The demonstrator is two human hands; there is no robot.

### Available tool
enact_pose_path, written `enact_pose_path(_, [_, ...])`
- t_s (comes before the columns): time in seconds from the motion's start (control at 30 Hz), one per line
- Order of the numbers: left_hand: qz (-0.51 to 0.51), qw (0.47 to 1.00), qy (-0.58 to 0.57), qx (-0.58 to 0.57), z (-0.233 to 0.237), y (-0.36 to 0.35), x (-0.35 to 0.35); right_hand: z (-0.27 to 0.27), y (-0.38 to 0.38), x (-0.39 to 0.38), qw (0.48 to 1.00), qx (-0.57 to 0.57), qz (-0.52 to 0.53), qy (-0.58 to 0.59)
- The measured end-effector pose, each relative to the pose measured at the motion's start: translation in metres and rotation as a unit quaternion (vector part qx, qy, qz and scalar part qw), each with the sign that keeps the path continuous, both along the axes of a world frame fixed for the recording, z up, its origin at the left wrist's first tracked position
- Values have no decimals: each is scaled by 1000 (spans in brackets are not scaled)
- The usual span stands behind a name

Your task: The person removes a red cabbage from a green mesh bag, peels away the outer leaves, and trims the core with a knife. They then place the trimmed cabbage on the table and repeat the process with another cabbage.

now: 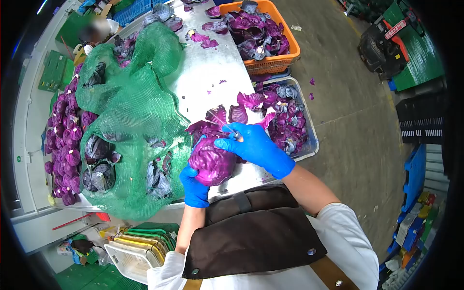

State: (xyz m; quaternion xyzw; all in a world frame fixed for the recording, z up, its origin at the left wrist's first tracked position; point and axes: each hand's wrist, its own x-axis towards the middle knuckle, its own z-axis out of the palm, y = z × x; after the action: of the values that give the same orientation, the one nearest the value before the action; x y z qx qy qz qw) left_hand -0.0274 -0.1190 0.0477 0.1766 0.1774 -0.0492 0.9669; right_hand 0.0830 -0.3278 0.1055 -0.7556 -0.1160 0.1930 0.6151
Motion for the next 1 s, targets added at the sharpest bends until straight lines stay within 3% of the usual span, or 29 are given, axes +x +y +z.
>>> enact_pose_path(0.07, [-13,999,-35,3,-6,3,-6,1,0,4,999,-14,23,-33])
enact_pose_path(0.17, [1,993,-29,113,-17,10,-21,0,-9,4,970,-215,44,-101])
enact_pose_path(0.2, [12,987,-1,163,-19,11,-25,-5,-14,2,988,-137,61,-41])
enact_pose_path(0.3, [4,973,5,229,-18,12,-27,-7,-11,-12,995,86,-28,31])
enact_pose_path(0.43, [-33,983,-24,180,31,-10,-2,24,-6,-15,997,52,32,47])
enact_pose_path(0.63, [-18,988,30,153,3,0,-16,-3,-20,-16,997,68,25,37])
enact_pose_path(0.7, [6,972,48,231,-19,4,-27,-11,-23,-18,998,66,4,9])
enact_pose_path(0.77, [23,923,59,381,-34,6,-33,-13,-27,-13,999,26,28,-33])
enact_pose_path(0.87, [26,957,-15,288,-36,4,-32,-5,-38,2,998,13,42,-39])
enact_pose_path(0.93, [-48,841,-13,539,-26,-1,-33,2,-51,23,999,33,43,-9])
enact_pose_path(1.0, [-125,687,-27,715,-24,0,-35,-1,-69,47,999,-19,-14,-26])
